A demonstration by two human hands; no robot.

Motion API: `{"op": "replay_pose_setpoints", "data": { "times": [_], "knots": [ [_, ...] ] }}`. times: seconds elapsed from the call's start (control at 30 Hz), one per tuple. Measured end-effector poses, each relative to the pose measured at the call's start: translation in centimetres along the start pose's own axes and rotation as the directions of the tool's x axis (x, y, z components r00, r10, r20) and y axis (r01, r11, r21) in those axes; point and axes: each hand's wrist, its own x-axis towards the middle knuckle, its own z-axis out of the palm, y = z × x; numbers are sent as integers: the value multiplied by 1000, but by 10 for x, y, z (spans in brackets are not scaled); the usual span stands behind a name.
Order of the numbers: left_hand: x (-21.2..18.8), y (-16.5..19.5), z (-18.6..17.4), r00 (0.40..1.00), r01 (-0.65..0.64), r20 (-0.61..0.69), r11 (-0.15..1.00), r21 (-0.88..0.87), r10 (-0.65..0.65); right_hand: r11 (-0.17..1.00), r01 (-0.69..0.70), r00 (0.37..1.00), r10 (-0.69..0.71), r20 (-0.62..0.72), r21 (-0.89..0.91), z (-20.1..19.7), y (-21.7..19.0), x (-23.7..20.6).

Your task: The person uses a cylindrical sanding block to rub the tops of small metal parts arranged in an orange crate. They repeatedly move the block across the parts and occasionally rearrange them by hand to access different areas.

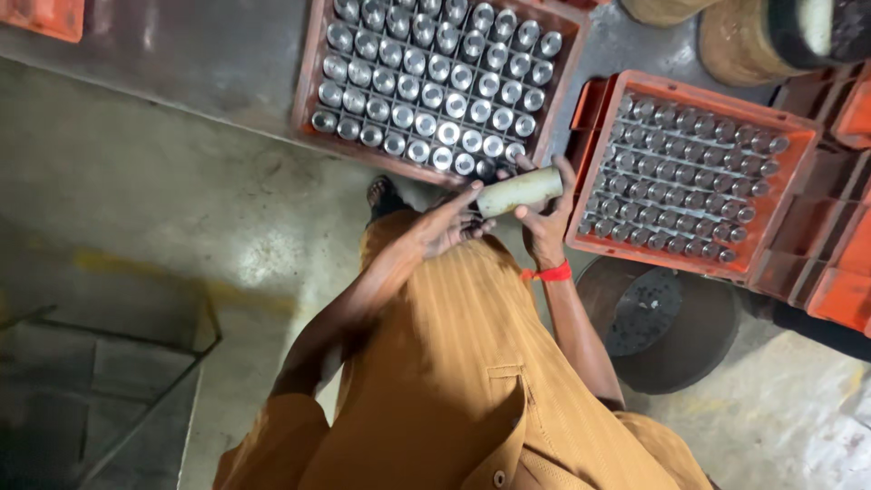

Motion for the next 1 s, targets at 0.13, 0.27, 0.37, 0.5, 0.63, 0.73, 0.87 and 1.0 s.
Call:
{"op": "replay_pose_setpoints", "data": {
  "times": [0.13, 0.27, 0.37, 0.5, 0.63, 0.73, 0.87, 1.0],
  "knots": [
    [4, -19, -12, 995, 71, -77, 997, 15, -70, 994, -29, 999, 27, -20, -108, -19, 12, -4],
    [9, -13, -13, 995, 103, -24, 981, 162, -100, 983, -60, 998, 58, -14, -174, -27, 11, 0],
    [16, 9, -7, 963, 183, -261, 863, 471, -62, 933, -54, 993, 13, -116, -355, -23, -1, 8],
    [5, 57, -24, 577, 54, -134, 126, 991, 806, 551, 76, 926, -348, -146, -831, -11, -13, 20],
    [-7, 108, -62, 286, 57, 153, -177, 983, 946, 479, 77, 941, -324, -94, -874, 2, -4, 23],
    [2, 125, -80, 272, 87, 216, -247, 965, 938, 362, 267, 909, -403, 109, -893, 9, 16, 21],
    [17, 123, -93, 324, 119, 330, -384, 916, 887, 246, 351, 894, -376, 245, -903, 10, 36, 20],
    [23, 119, -103, 320, 156, 280, -342, 926, 905, 383, 130, 901, -430, -52, -915, 2, 39, 38]
  ]
}}
